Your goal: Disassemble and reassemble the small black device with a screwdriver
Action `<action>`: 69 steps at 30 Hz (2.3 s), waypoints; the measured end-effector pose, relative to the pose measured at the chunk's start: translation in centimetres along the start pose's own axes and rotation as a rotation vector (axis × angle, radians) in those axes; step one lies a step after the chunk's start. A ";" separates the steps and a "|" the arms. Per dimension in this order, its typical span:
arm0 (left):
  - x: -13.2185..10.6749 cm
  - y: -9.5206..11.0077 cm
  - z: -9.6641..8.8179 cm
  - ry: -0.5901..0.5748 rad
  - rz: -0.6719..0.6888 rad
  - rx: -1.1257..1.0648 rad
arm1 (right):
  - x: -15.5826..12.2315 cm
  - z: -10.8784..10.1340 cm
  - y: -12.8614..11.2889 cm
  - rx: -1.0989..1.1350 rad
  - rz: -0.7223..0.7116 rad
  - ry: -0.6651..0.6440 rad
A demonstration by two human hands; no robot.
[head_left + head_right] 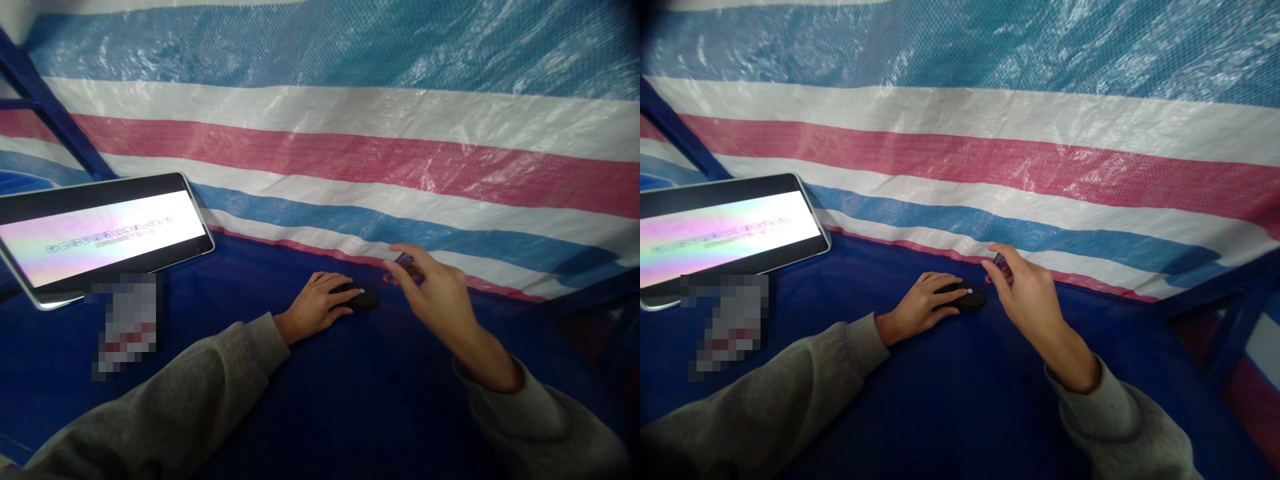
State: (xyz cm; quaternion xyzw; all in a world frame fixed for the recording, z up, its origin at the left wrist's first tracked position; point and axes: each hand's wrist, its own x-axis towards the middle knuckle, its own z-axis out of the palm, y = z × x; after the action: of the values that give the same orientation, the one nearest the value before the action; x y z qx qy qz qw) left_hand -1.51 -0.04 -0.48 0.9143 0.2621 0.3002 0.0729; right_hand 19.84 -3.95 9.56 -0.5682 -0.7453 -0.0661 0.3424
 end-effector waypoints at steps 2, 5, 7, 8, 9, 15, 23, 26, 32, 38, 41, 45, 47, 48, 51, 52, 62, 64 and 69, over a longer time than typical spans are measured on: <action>0.0 0.0 0.0 -0.001 0.002 0.004 | 0.0 0.1 0.0 -0.006 0.002 -0.006; 0.0 -0.1 0.1 0.000 0.006 0.013 | 0.0 0.1 0.1 -0.015 -0.012 -0.008; 0.0 0.0 0.1 -0.001 0.009 0.021 | 0.0 0.1 0.2 -0.031 -0.033 -0.004; 0.0 0.0 0.1 -0.003 0.011 0.026 | 0.0 0.1 0.2 -0.043 -0.045 -0.002; 0.0 0.0 0.1 -0.005 0.011 0.032 | 0.0 0.1 0.3 -0.056 -0.058 0.000; 0.0 0.1 0.0 -0.003 0.014 0.063 | -0.2 0.1 0.3 -0.149 -0.133 0.040; -0.1 0.1 0.1 -0.016 0.018 0.073 | 0.1 -0.2 0.3 -0.186 -0.115 0.016; -0.1 0.2 0.0 -0.029 0.027 0.074 | 0.1 -0.3 0.3 -0.175 -0.126 0.004; 0.0 0.5 -0.2 -0.060 0.043 0.085 | 0.1 -0.4 0.0 -0.168 -0.138 0.005; 0.0 0.4 -0.1 -0.059 0.046 0.083 | 0.0 -0.5 0.0 -0.151 -0.156 0.023; 0.0 0.4 -0.1 -0.051 0.046 0.080 | 0.0 -0.6 0.0 -0.169 -0.154 0.033; 0.0 0.4 -0.1 -0.056 0.039 0.077 | 0.0 -0.6 0.0 -0.168 -0.140 0.026; 0.0 0.4 -0.1 -0.056 0.038 0.077 | 0.0 -0.6 0.0 -0.176 -0.137 0.025; 0.0 0.4 -0.1 -0.054 0.039 0.076 | 0.0 -0.6 0.0 -0.179 -0.137 0.023; 0.0 0.4 0.0 -0.039 0.039 0.073 | 0.0 -0.6 0.0 -0.177 -0.145 0.021; 0.0 0.4 0.0 -0.034 0.038 0.072 | 0.0 -0.6 0.0 -0.178 -0.149 0.024; 0.1 0.4 0.0 -0.040 0.038 0.072 | 0.1 -0.7 -0.3 -0.121 -0.104 -0.039; 0.1 0.4 0.0 -0.036 0.040 0.070 | 0.1 -0.7 -0.3 -0.058 -0.093 -0.036; 0.1 0.3 0.1 -0.035 0.037 0.069 | 0.2 -0.8 -0.4 0.032 -0.053 -0.006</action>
State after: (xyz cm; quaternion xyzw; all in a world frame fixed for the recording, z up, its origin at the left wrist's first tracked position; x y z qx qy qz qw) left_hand -1.28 -0.30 -0.42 0.9261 0.2539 0.2760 0.0403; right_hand 19.83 -4.32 10.43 -0.5431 -0.7620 -0.0616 0.3472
